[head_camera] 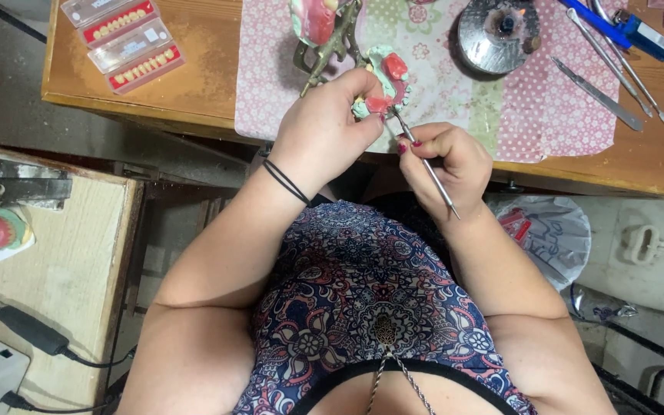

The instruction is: The person uses a metal tool to apply a substance to a dental mold held in their left hand. They then fit the upper and lower halves of the mold together to check alignment. The person continues to apply the substance and adjust the mold throughout the video.

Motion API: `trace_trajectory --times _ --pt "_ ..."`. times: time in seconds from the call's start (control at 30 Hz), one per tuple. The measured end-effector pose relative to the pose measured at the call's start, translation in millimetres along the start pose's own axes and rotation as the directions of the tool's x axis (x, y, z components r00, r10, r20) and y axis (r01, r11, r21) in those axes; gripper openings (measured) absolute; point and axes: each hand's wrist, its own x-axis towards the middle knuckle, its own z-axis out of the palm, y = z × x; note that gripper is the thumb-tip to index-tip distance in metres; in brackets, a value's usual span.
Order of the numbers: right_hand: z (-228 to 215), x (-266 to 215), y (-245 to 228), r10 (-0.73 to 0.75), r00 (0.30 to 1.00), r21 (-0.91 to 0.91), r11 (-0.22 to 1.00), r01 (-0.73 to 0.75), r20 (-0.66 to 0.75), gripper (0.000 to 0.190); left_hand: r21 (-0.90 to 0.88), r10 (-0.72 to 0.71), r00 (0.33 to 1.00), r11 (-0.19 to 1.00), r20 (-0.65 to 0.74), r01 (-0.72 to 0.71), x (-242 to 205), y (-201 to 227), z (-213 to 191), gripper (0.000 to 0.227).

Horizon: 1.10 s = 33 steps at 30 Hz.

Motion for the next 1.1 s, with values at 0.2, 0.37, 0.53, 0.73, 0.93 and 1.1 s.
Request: trace_trajectory --times 0.2,0.37,0.53,0.73,0.93,1.1 --pt "-3 1 -8 0.168 0.986 0.11 0.979 -0.169 0.018 0.022 -0.001 0.008 1.0 1.0 -0.005 -0.008 1 -1 1 0.021" --pt "-10 10 -12 0.165 0.986 0.355 0.922 -0.153 -0.003 0.021 0.014 0.04 0.999 0.999 -0.021 -0.04 1 -4 1 0.022" --pt "-21 64 -16 -0.106 0.955 -0.198 0.966 0.166 0.278 0.004 -0.02 0.062 0.997 0.998 -0.043 -0.063 0 -8 3 0.017" --pt "-6 73 -23 -0.1 0.926 -0.399 0.881 0.252 0.365 0.03 -0.001 0.071 0.997 0.997 -0.007 -0.071 -1 -5 0 0.01" --pt "-3 78 -27 -0.194 0.893 -0.462 0.8 0.384 0.406 0.024 0.016 0.047 0.999 0.999 -0.004 -0.046 1 -4 0 0.021" --pt "3 85 -31 -0.22 0.866 -0.512 0.731 0.451 0.449 0.016 -0.015 0.123 0.992 0.992 -0.031 -0.123 4 -9 3 0.024"
